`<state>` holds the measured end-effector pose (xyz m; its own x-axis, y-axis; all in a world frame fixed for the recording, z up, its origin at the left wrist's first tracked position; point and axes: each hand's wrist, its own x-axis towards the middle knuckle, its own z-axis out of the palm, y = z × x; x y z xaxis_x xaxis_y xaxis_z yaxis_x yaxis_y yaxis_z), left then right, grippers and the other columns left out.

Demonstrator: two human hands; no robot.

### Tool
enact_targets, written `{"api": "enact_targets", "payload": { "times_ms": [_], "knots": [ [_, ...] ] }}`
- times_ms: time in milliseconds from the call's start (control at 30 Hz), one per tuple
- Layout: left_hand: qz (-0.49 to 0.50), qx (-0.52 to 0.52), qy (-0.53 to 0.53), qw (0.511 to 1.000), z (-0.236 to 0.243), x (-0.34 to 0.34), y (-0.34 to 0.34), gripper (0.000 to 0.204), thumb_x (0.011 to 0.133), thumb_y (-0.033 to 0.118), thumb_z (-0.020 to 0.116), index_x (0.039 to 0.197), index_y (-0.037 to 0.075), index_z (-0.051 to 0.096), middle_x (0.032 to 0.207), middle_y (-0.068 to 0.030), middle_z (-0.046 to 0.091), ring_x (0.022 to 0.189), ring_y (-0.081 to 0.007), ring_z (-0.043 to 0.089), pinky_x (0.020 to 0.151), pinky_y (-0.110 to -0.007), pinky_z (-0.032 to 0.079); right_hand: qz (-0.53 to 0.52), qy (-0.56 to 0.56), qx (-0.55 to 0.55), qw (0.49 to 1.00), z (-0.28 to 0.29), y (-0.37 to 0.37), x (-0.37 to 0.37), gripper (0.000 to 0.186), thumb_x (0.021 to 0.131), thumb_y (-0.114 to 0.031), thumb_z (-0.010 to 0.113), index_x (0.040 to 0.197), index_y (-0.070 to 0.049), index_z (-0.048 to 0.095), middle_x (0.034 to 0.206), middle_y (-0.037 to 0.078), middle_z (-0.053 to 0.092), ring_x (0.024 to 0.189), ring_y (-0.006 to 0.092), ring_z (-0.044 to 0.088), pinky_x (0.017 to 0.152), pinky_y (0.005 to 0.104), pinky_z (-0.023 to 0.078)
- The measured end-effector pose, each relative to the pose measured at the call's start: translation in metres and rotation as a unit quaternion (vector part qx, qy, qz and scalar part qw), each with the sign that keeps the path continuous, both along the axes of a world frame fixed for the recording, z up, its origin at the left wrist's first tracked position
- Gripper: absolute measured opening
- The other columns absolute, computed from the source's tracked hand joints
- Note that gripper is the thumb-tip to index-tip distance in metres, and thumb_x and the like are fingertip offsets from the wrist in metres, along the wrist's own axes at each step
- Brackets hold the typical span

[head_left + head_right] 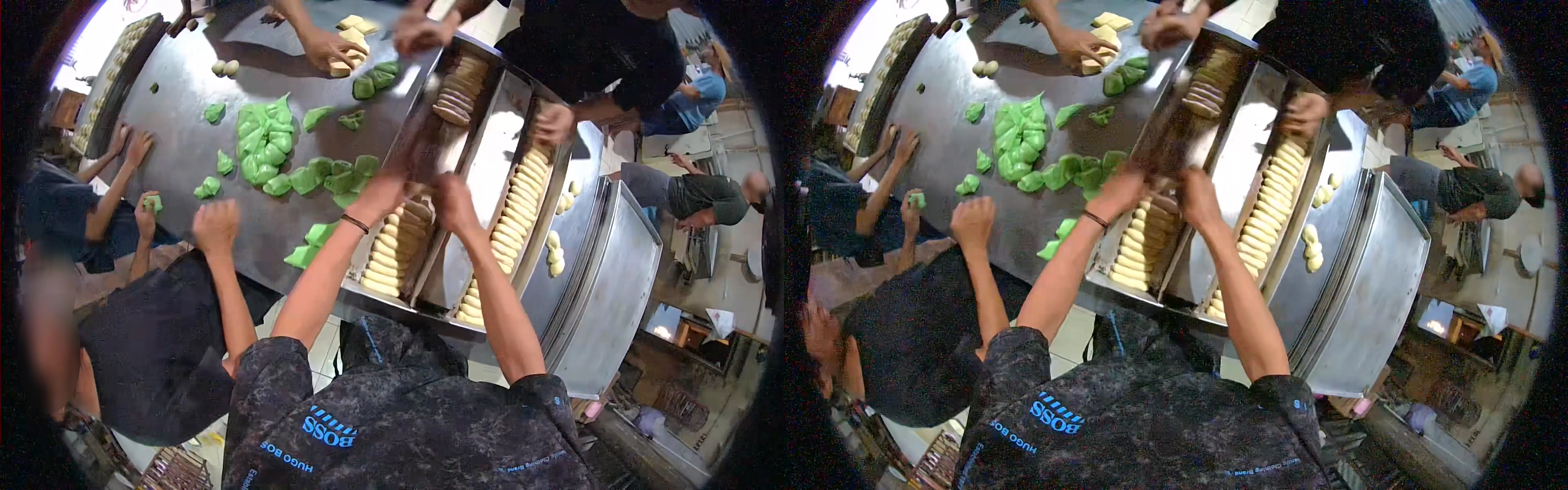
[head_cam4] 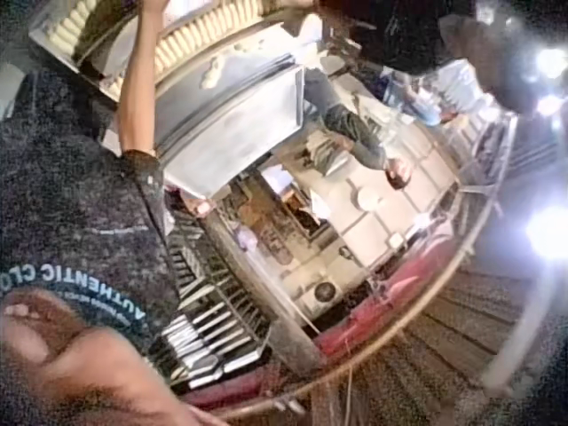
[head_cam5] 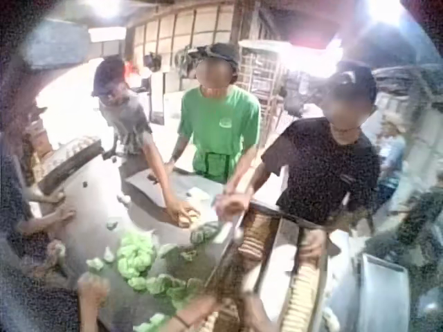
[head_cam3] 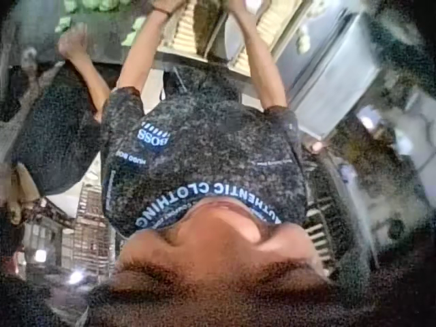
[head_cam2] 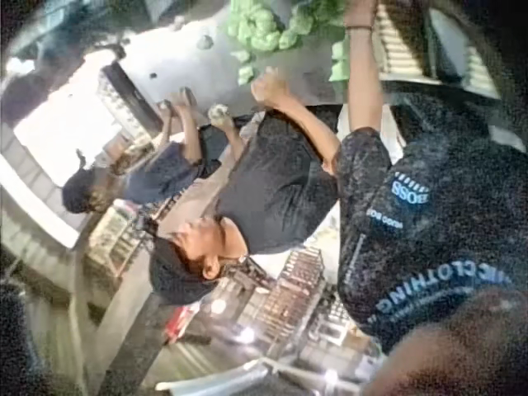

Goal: Shaping and arranging small dough portions into baking trays in a bakery setting.

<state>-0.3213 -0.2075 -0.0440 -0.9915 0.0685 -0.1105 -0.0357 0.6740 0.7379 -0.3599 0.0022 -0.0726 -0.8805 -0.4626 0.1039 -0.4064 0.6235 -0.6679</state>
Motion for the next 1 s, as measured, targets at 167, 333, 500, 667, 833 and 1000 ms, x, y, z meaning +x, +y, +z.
{"api": "enact_targets", "payload": {
  "times_ms": [167,333,500,667,833,1000],
  "knots": [
    [-0.019,0.076,0.076,0.994,-0.058,0.002,0.003,0.039,0.091,0.001,0.058,0.129,-0.001,0.063,0.118,-0.0175,0.069,0.1,-0.03,0.064,0.086,-0.039,0.052,0.053,0.005,-0.06,0.997,-0.072,-0.003,0.007,0.018,0.089,0.001,0.058,0.101,-0.003,0.07,0.096,0.017,0.068,0.076,0.0382,0.06,0.071,0.0443,0.05],
    [-0.03,0.245,0.136,0.959,-0.097,-0.001,0.003,0.042,0.092,0.001,0.055,0.134,0.002,0.061,0.129,-0.0188,0.064,0.112,-0.0316,0.061,0.094,-0.04,0.05,-0.031,-0.172,-0.262,0.949,-0.053,0.006,0.008,0.024,0.091,-0.003,0.056,0.108,-0.003,0.073,0.097,0.018,0.069,0.077,0.0394,0.06,0.074,0.0459,0.051],
    [-0.048,0.018,0.199,0.979,-0.089,0.008,0.016,0.038,0.09,0.002,0.055,0.128,0.002,0.063,0.126,-0.0174,0.066,0.11,-0.0329,0.062,0.091,-0.042,0.051,-0.007,-0.298,0.012,0.955,0.026,0.084,-0.003,0.041,0.09,0.0,0.052,0.127,-0.003,0.07,0.112,0.014,0.073,0.093,0.0271,0.067,0.084,0.0366,0.053],
    [-0.098,-0.021,0.186,0.977,-0.078,0.018,0.036,0.037,0.088,0.004,0.056,0.124,0.002,0.065,0.122,-0.0166,0.068,0.108,-0.0339,0.063,0.089,-0.043,0.051,-0.425,0.094,-0.034,0.9,0.005,0.232,0.01,0.046,0.094,-0.003,0.052,0.139,-0.004,0.062,0.118,0.013,0.072,0.099,0.025,0.068,0.091,0.0337,0.053],
    [-0.125,-0.081,0.107,0.983,-0.08,0.002,0.055,0.04,0.085,0.006,0.059,0.124,0.003,0.067,0.114,-0.0159,0.072,0.103,-0.0344,0.066,0.088,-0.042,0.052,-0.425,0.025,0.062,0.903,-0.066,0.313,0.079,0.043,0.094,-0.008,0.06,0.137,-0.003,0.062,0.123,0.02,0.068,0.104,0.0325,0.066,0.091,0.0411,0.052],
    [-0.175,-0.148,0.078,0.97,-0.062,-0.013,0.061,0.041,0.083,0.006,0.061,0.122,0.003,0.071,0.107,-0.0143,0.074,0.097,-0.0346,0.068,0.083,-0.042,0.054,-0.438,0.027,0.019,0.899,-0.072,0.33,0.119,0.04,0.094,-0.011,0.065,0.134,-0.003,0.062,0.123,0.024,0.067,0.104,0.0374,0.065,0.089,0.0464,0.051]
  ]
}}
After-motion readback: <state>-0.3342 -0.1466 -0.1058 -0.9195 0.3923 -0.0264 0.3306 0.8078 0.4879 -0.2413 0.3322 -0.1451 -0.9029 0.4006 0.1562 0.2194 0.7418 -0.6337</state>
